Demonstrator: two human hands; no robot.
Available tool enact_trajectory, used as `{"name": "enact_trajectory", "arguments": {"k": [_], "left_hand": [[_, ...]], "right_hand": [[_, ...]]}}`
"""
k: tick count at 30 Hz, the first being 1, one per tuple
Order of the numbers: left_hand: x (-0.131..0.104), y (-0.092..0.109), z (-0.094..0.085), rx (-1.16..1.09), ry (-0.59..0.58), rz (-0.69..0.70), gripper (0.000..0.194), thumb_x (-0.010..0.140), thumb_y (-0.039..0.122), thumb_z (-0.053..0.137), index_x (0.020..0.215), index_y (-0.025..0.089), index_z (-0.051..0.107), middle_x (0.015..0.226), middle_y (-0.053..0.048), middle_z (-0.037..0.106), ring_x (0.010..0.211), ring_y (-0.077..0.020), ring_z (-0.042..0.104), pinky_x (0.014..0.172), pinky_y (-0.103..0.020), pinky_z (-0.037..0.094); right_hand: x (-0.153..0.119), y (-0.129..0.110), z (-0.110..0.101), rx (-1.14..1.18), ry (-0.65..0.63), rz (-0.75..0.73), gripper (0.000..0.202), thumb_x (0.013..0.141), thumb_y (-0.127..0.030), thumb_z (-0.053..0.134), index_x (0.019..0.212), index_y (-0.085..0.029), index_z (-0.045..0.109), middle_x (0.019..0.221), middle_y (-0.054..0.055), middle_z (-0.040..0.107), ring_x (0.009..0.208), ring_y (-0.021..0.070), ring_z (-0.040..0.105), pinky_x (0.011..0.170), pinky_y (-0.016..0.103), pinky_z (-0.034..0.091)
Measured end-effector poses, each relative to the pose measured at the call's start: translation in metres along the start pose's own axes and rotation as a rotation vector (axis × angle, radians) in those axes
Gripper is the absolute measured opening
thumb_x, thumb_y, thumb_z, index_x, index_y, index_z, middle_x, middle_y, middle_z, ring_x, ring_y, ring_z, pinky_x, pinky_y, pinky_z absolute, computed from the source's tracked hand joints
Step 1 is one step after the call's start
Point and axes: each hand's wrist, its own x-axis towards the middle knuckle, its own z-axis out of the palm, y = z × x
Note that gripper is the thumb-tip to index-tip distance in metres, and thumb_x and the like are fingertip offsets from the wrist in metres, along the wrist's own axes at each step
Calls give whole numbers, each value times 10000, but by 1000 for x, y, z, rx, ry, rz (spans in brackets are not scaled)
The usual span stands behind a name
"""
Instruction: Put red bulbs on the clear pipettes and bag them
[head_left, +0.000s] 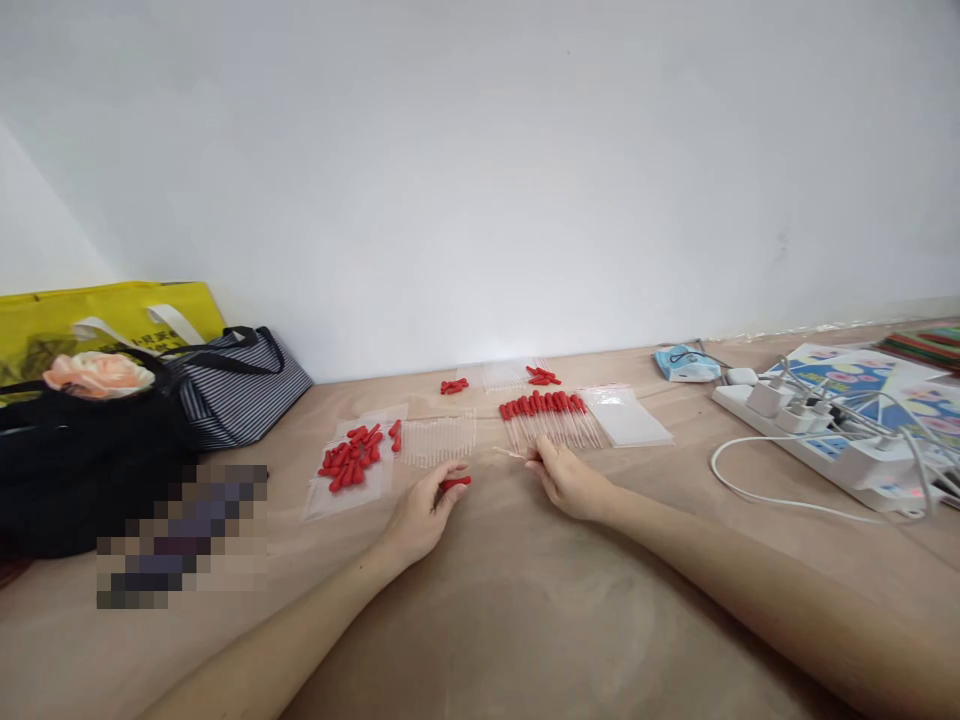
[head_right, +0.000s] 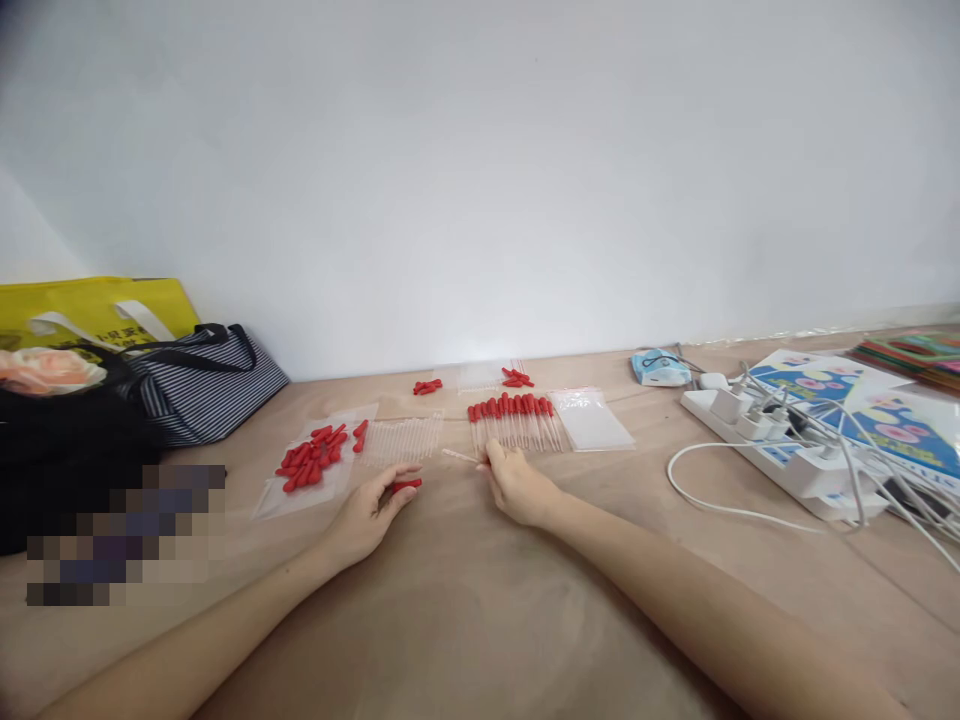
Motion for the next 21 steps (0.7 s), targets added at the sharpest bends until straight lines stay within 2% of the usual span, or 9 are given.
{"name": "enact_trajectory", "arguments": {"k": [4,6,14,21], "left_hand": [[1,-2,2,-34,-46,35,234,834,298,382,924,199,575,929,-25,647,868,-182,583,761,-294,436],[0,-1,1,-37,-42,31,229,836,298,379,898,197,575,883,-16,647,829,-177,585,736,-286,439],[-3,6,4,-122,-80,36,157,800,263,445,868,181,560,804,-9,617,753,-159,561,705,-272,431],[-4,6,9,-215,-66,7,177,775,296,488,870,172,573,789,-11,609,741,-157,554,696,-275,432]], "right_hand": [[-5,0,9,74,54,-80,248,836,-108,294,1049,-153,415,983,103,532,912,166,490,774,294,385],[-6,-4,11,49,46,-120,289,827,-83,292,1059,-163,443,1004,99,529,932,169,477,797,307,375],[-11,-17,9,19,35,-136,194,858,-162,336,952,-162,506,852,57,571,782,143,510,717,293,357],[-11,-17,11,4,61,-167,184,867,-182,336,934,-167,506,823,47,574,743,134,505,686,279,329]]}}
